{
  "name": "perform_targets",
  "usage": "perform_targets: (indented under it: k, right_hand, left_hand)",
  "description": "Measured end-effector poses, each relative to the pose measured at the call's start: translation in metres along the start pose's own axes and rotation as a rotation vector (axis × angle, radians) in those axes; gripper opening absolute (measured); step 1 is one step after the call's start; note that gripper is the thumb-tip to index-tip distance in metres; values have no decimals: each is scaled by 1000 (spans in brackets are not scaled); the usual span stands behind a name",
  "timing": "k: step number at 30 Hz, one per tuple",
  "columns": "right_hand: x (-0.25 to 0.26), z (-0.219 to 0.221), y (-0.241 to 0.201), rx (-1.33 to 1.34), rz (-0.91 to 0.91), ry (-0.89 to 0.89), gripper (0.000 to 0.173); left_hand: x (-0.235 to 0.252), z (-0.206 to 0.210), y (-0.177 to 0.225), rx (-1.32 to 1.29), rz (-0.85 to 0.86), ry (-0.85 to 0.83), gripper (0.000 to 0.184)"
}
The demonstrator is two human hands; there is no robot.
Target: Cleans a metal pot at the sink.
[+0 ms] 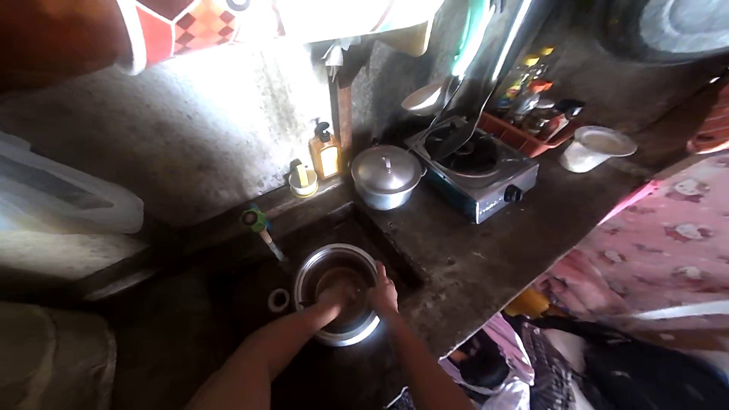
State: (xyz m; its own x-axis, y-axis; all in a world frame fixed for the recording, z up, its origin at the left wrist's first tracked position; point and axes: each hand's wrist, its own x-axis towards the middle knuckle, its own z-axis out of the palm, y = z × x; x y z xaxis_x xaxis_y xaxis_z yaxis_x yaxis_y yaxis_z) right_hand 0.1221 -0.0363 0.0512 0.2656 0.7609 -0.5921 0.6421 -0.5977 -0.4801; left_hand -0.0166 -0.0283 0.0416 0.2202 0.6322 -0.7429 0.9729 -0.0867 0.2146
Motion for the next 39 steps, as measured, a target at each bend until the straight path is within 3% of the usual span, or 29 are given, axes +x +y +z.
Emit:
perform_targets:
  k: [4,7,11,15,19,22,26,31,34,39]
  right_hand:
    - [2,2,2,4,0,2,92]
    - [2,1,0,-1,8,0,91]
    - [-1,0,2,1,0,-1,90]
    - [-1,0,1,6,-7,11,92]
    - [-1,1,2,27,-9,9,93]
    - [-1,1,2,12,-13,19,92]
    - [-1,1,0,-3,-10,11,90]
    - [-2,1,0,-13,-2,12,90]
    - [-2,0,0,-6,-1,16,89]
    - [-2,-1,-2,-20,1,15,90]
  left_hand:
    - [14,-14,-9,-11,-78,41,36]
    - [4,-3,-4,21,-13,-1,40]
    - [11,-17,-6,50,-58,16,33]
    - [3,1,-5,38,34,-26,40]
    - [16,-16,-14,14,-74,19,37]
    - [9,-11,-12,71,-14,-52,39]
    - [20,-19,-21,79,-97,22,34]
    - [9,-23,-22,175,-25,-64,33]
    - [17,-30,-26,145,-91,-16,34]
    - [-10,-5,-27,43,97,-93,41]
